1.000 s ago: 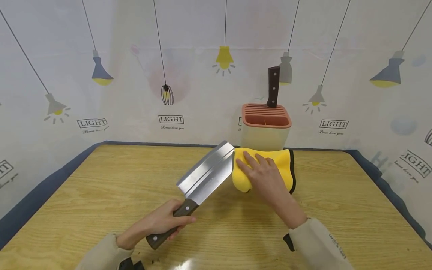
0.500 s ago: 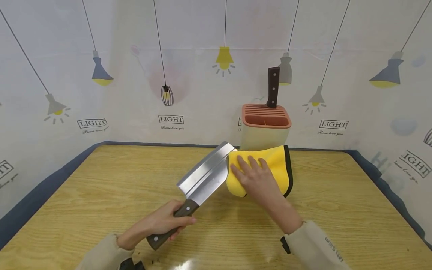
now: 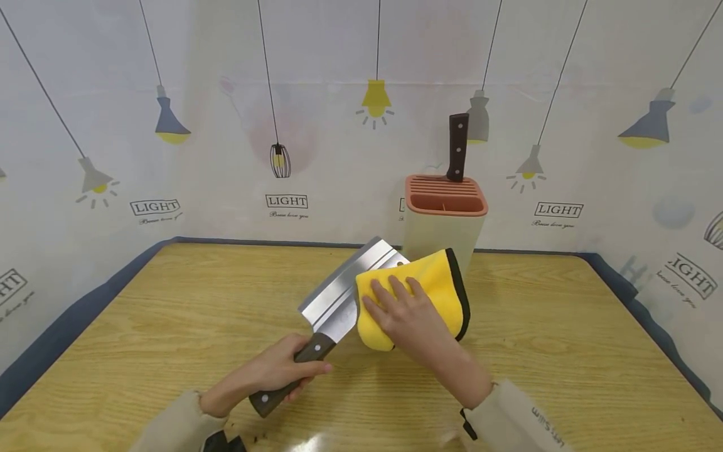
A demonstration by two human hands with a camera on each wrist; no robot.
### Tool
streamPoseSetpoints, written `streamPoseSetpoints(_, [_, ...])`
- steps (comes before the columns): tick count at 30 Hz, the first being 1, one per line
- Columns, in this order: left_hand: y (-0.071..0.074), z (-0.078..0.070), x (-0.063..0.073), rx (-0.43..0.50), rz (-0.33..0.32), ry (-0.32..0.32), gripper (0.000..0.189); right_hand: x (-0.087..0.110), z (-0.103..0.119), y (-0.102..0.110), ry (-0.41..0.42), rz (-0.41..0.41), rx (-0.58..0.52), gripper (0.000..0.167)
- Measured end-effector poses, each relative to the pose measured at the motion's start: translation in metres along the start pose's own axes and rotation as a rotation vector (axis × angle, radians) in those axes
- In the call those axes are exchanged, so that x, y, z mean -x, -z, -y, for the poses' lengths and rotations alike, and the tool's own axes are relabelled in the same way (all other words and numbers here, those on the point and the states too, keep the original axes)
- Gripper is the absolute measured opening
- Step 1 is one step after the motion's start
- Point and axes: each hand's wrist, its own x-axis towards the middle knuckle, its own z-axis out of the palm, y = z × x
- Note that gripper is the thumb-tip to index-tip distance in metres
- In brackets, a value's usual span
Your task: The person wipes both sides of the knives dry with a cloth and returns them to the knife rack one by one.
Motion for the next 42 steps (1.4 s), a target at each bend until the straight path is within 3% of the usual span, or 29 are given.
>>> streamPoseSetpoints(7, [-0.003,-0.001,-0.002,-0.001,-0.008,0.010,0.024,-0.005,0.011,0.003,0.074,-0.078,-0.034,0.051])
streamPoseSetpoints(11, [-0.004,-0.004,-0.004,-0.016,-0.006,0.007,0.023,-0.008,0.016,0.004,0.130,-0.136,-0.062,0.030])
streamPoseSetpoints(15, [-0.004,-0.006,-0.006,-0.040,0.018,-0.021,0.020,-0.011,0.020,0.003,0.193,-0.199,-0.063,0.054])
streamPoseSetpoints(17, [-0.003,-0.006,-0.006,-0.045,0.030,-0.030,0.019,-0.011,0.021,0.003,0.219,-0.202,-0.062,0.053])
streamPoseSetpoints(21, [-0.003,-0.005,-0.006,-0.052,0.040,-0.032,0.021,-0.010,0.020,0.004,0.239,-0.133,-0.077,0.032])
streamPoseSetpoints(26, [-0.002,-0.004,-0.005,-0.041,0.032,-0.032,0.020,-0.008,0.020,0.003,0.214,-0.047,-0.103,0.067])
streamPoseSetpoints(42, [-0.004,-0.001,-0.003,-0.027,0.009,-0.003,0.023,-0.002,0.011,-0.003,0.060,0.056,-0.137,0.070])
